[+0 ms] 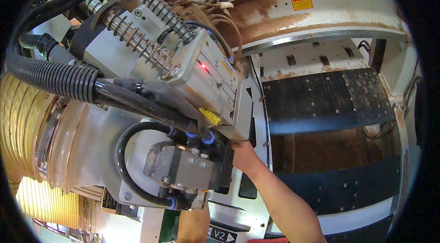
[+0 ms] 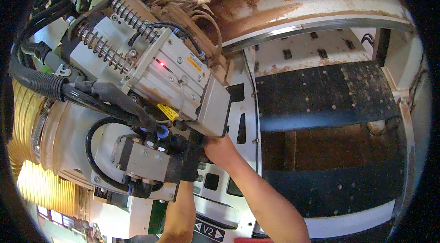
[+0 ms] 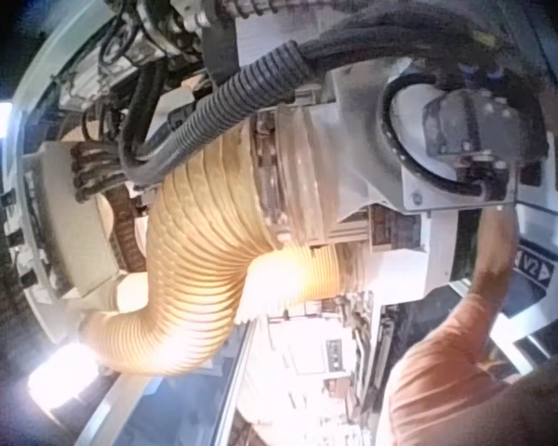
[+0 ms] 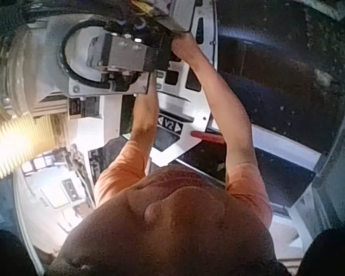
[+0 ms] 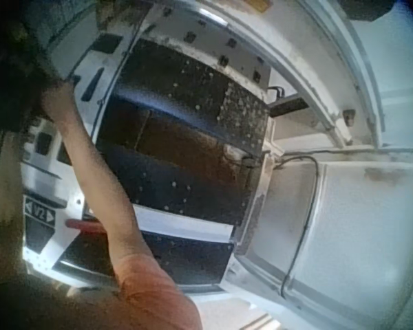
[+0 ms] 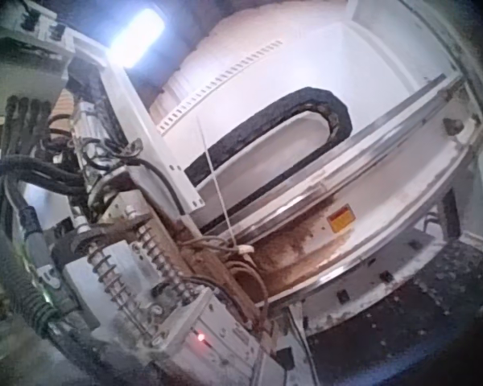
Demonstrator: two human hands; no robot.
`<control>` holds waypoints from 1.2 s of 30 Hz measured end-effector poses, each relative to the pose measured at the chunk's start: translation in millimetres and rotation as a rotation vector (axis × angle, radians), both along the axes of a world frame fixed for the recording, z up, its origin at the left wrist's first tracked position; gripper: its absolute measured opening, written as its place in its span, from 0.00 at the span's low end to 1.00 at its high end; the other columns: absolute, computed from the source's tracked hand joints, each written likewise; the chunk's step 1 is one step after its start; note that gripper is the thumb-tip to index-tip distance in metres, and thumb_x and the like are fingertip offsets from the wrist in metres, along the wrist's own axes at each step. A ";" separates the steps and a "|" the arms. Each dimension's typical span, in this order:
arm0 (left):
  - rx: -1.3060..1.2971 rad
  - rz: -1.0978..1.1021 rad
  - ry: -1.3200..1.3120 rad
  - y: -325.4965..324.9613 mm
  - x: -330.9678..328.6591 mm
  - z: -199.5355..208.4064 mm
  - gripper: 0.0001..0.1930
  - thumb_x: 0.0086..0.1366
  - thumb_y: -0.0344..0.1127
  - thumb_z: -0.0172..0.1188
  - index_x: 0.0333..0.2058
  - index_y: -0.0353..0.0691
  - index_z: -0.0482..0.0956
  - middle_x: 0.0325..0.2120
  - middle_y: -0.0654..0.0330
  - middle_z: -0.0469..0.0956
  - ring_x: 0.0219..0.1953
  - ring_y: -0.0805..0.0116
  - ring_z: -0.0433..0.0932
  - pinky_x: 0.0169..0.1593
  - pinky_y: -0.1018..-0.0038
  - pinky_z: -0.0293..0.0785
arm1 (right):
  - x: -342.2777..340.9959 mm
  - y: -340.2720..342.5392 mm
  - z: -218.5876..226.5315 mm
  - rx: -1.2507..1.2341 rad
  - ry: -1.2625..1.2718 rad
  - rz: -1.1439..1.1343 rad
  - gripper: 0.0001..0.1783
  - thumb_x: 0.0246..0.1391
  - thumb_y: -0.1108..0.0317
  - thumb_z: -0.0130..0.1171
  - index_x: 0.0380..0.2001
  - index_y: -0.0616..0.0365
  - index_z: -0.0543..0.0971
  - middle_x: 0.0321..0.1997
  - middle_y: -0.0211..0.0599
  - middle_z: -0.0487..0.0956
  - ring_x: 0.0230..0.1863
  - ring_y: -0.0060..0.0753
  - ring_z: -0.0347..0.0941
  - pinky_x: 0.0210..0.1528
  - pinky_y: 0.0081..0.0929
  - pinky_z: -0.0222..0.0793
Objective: The person adjusts a machine component with a red tool, then uses a handheld barcode scanner to scan labels on white panels. They place the scanned panels on a stack and continue scanning additional panels.
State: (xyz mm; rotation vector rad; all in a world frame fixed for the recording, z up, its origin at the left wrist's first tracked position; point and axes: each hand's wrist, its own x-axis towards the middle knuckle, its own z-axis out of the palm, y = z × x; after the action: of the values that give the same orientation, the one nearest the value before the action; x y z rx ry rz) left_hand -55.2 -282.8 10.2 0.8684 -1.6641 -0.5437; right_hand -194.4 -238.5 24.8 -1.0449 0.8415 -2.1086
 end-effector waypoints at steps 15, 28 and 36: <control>-0.006 -0.022 -0.001 -4.1 -7.2 3.3 0.18 0.61 0.38 0.69 0.47 0.35 0.81 0.41 0.48 0.84 0.41 0.53 0.84 0.48 0.59 0.80 | -7.0 1.9 -1.1 0.152 0.249 -0.056 0.23 0.57 0.90 0.47 0.54 0.66 0.77 0.53 0.42 0.82 0.59 0.34 0.73 0.64 0.32 0.66; 0.003 -0.039 0.013 -6.6 -12.6 5.5 0.17 0.61 0.38 0.69 0.46 0.35 0.81 0.40 0.49 0.84 0.41 0.53 0.84 0.48 0.59 0.80 | 3.3 14.2 -5.6 0.062 -0.171 0.152 0.30 0.56 0.89 0.50 0.62 0.61 0.70 0.58 0.38 0.77 0.60 0.30 0.69 0.64 0.29 0.64; 0.003 -0.046 0.015 -11.2 -10.1 3.5 0.17 0.61 0.38 0.69 0.45 0.35 0.81 0.40 0.49 0.84 0.41 0.54 0.84 0.48 0.60 0.80 | 9.1 10.4 -4.3 0.009 -0.139 0.067 0.21 0.57 0.86 0.49 0.53 0.64 0.78 0.52 0.41 0.82 0.57 0.33 0.73 0.60 0.33 0.68</control>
State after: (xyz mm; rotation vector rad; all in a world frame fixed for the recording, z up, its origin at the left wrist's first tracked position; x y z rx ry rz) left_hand -65.3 -294.0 13.7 0.8277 -1.6740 -0.5833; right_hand -185.3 -228.2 20.5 -0.8980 0.7384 -2.0921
